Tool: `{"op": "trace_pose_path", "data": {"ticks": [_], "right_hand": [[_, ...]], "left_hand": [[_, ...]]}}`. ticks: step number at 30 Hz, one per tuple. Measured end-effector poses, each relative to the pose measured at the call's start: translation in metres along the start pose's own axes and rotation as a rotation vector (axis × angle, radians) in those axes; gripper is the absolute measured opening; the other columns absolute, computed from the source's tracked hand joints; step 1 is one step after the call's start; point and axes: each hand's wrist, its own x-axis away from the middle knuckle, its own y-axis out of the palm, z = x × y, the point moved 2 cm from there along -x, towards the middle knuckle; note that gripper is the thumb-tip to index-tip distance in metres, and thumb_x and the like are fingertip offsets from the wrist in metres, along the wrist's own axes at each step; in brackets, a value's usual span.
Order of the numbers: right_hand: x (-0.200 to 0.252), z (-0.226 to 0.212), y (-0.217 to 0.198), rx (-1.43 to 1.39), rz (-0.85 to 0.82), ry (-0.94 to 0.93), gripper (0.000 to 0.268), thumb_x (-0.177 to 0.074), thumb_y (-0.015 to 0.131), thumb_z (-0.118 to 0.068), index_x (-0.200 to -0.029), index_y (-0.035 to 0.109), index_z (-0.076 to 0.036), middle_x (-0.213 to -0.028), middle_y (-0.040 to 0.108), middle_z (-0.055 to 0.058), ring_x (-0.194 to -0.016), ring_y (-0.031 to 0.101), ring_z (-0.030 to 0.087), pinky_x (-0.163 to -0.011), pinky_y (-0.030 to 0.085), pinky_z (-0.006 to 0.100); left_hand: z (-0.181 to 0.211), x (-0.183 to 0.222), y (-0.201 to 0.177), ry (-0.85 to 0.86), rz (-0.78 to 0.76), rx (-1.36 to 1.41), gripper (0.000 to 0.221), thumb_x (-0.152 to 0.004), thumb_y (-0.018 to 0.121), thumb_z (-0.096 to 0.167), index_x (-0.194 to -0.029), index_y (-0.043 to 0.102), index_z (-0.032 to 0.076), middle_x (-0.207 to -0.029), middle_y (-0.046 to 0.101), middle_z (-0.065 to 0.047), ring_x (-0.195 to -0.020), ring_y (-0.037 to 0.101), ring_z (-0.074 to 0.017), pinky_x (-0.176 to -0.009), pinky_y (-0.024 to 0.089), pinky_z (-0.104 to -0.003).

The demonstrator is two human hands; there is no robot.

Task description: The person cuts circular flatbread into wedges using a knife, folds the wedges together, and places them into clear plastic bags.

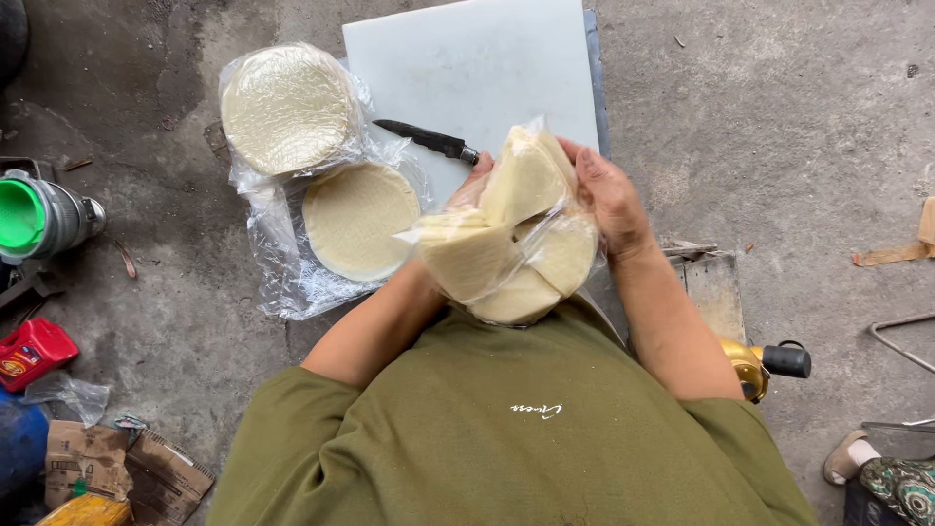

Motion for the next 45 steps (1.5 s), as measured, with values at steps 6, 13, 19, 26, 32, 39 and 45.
{"op": "trace_pose_path", "data": {"ticks": [6, 13, 19, 26, 32, 39, 45], "right_hand": [[0.013, 0.025, -0.005, -0.347, -0.056, 0.011, 0.07, -0.106, 0.057, -0.035, -0.157, 0.034, 0.007, -0.147, 0.054, 0.021, -0.136, 0.055, 0.029, -0.117, 0.045, 0.042], [0.016, 0.029, -0.011, -0.264, -0.029, -0.098, 0.094, -0.093, 0.075, -0.04, -0.16, 0.027, 0.007, -0.154, 0.048, 0.022, -0.143, 0.05, 0.031, -0.122, 0.042, 0.043], [-0.027, 0.036, -0.038, -0.213, 0.03, -0.052, 0.094, -0.086, 0.081, -0.026, -0.158, 0.029, 0.002, -0.149, 0.048, 0.021, -0.139, 0.051, 0.033, -0.119, 0.047, 0.046], [-0.129, 0.038, -0.091, -0.375, -0.007, -0.051, 0.073, -0.091, 0.064, -0.012, -0.156, 0.034, 0.0, -0.149, 0.051, 0.022, -0.138, 0.056, 0.033, -0.119, 0.048, 0.045], [-0.215, 0.071, -0.118, -0.49, -0.004, -0.036, 0.065, -0.089, 0.056, -0.006, -0.151, 0.038, -0.001, -0.144, 0.054, 0.021, -0.132, 0.058, 0.034, -0.116, 0.049, 0.045], [-0.247, 0.091, -0.149, 0.175, 0.416, -0.068, 0.052, -0.094, 0.058, -0.012, -0.144, 0.048, 0.001, -0.136, 0.061, 0.021, -0.125, 0.061, 0.032, -0.108, 0.051, 0.042], [-0.23, 0.068, -0.142, 1.421, 0.624, -0.41, 0.056, -0.112, 0.052, -0.026, -0.161, 0.036, -0.005, -0.155, 0.041, 0.027, -0.144, 0.044, 0.041, -0.121, 0.039, 0.049]], "left_hand": [[0.003, 0.037, -0.001, 0.049, -0.054, 0.103, 0.1, -0.088, 0.042, 0.08, -0.144, 0.049, -0.002, -0.129, 0.063, -0.024, -0.116, 0.066, -0.0327, -0.097, 0.058, -0.046], [-0.005, 0.054, -0.019, 0.272, -0.156, -0.014, 0.098, -0.084, 0.074, 0.057, -0.156, 0.033, 0.005, -0.146, 0.052, -0.018, -0.135, 0.055, -0.0295, -0.116, 0.048, -0.047], [0.004, -0.016, -0.058, 0.216, -0.064, 0.077, 0.071, -0.088, 0.074, 0.022, -0.146, 0.042, -0.004, -0.135, 0.058, -0.02, -0.125, 0.061, -0.0332, -0.111, 0.052, -0.047], [0.062, -0.136, -0.086, 0.156, -0.172, 0.24, 0.056, -0.09, 0.072, 0.024, -0.132, 0.054, -0.009, -0.123, 0.067, -0.023, -0.112, 0.069, -0.0357, -0.105, 0.056, -0.048], [0.123, -0.2, -0.112, 0.155, 0.016, 0.116, 0.052, -0.089, 0.073, 0.031, -0.125, 0.059, -0.004, -0.114, 0.071, -0.022, -0.103, 0.073, -0.0347, -0.096, 0.062, -0.05], [0.132, -0.249, -0.143, 0.325, 0.283, -0.234, 0.062, -0.086, 0.076, 0.049, -0.12, 0.064, -0.002, -0.109, 0.073, -0.014, -0.095, 0.075, -0.0245, -0.084, 0.065, -0.043], [0.119, -0.274, -0.149, 0.488, 0.517, -0.764, 0.075, -0.09, 0.066, 0.067, -0.112, 0.072, -0.005, -0.098, 0.074, -0.013, -0.086, 0.067, -0.0195, -0.081, 0.058, -0.036]]}}
